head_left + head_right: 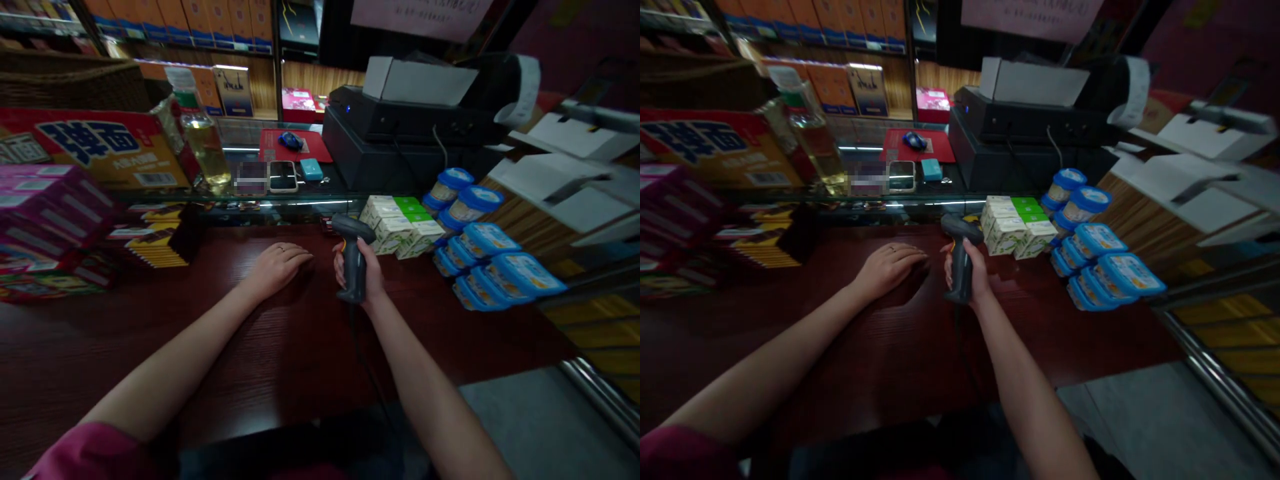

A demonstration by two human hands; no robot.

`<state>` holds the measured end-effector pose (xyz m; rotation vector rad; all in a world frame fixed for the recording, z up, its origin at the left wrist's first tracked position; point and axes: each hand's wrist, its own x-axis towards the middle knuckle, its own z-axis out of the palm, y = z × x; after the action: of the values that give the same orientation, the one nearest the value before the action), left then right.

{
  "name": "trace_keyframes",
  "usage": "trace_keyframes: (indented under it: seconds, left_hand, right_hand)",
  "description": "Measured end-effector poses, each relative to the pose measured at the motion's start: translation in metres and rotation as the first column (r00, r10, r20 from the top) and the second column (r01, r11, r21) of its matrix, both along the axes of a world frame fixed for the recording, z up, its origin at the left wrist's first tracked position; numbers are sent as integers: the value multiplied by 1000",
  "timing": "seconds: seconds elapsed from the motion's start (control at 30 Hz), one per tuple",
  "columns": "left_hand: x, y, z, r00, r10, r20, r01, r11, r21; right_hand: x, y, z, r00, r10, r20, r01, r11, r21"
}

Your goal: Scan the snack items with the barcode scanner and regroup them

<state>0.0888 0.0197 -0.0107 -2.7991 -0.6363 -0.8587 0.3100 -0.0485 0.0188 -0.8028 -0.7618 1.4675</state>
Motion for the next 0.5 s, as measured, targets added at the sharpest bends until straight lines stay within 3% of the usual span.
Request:
trace_keyframes:
  seconds: [0.13, 0.27, 0.37, 0.5]
  left_hand:
    - [-87, -21, 8, 974, 207, 93, -209, 978, 19]
    - [-155, -33, 19, 836, 482, 261, -503, 864, 16]
    - [-182, -31, 24, 720, 627, 297, -644, 764, -53]
    - [-197, -24, 22, 662, 722, 202, -709, 691, -144]
  right_hand:
    - [-23, -8, -5, 983, 177, 48, -174, 983, -64]
    - [-41, -17, -12, 951, 294, 97, -279, 950, -141]
    - [-47, -21, -16, 923, 356, 143, -330, 927, -178]
    - [-49, -24, -14, 927, 332, 177, -301, 937, -177]
